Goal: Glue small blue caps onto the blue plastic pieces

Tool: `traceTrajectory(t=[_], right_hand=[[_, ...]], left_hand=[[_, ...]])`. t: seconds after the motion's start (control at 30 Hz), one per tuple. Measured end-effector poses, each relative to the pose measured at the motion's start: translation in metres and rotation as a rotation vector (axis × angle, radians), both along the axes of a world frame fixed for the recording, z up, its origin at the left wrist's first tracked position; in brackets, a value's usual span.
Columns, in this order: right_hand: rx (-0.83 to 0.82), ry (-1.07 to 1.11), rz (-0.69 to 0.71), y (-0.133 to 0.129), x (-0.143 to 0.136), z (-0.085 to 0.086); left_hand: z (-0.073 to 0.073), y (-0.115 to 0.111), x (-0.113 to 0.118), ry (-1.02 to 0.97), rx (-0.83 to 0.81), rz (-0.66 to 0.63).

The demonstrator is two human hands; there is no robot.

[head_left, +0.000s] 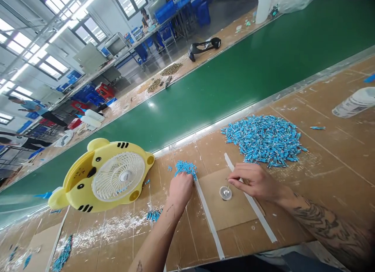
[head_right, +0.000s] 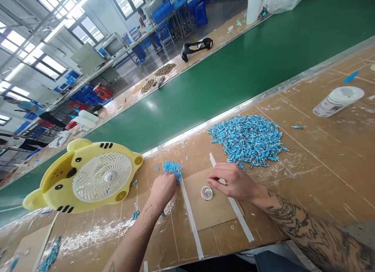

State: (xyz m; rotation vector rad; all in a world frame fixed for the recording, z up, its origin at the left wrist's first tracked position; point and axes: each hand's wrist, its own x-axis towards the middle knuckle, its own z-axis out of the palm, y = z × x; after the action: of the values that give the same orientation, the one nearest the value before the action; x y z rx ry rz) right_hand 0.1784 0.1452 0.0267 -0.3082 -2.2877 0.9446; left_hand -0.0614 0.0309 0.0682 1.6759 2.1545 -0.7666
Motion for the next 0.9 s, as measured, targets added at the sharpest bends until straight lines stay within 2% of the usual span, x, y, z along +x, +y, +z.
traceTrajectory(t=[0.17, 0.4, 0.6, 0.7, 0.77, 0.9], right_hand=[[-0.003, -0.003, 0.008, 0.001, 0.0, -0.003], [0.005, 0.016, -0.011, 0.002, 0.001, 0.001], [-0.005, 0.024, 0.009, 0.002, 0.0, -0.004], [0.002, 0.012, -0.002, 0.002, 0.0, -0.005], [0.008, 0.007, 0.006, 0.001, -0.001, -0.005], [0.009, 0.0, 0.019, 0.001, 0.0, -0.006]], left_hand=[[0.0, -0.001, 0.003, -0.013, 0.064, -0.005], [0.0, -0.011, 0.0, -0.047, 0.151, 0.024], [-0.019, -0.031, -0.016, -0.115, 0.26, 0.074], [-0.027, -0.043, -0.025, -0.23, 0.404, 0.166], [-0.029, -0.049, -0.026, -0.277, 0.466, 0.194], [-0.025, -0.05, -0.02, -0.283, 0.487, 0.158]])
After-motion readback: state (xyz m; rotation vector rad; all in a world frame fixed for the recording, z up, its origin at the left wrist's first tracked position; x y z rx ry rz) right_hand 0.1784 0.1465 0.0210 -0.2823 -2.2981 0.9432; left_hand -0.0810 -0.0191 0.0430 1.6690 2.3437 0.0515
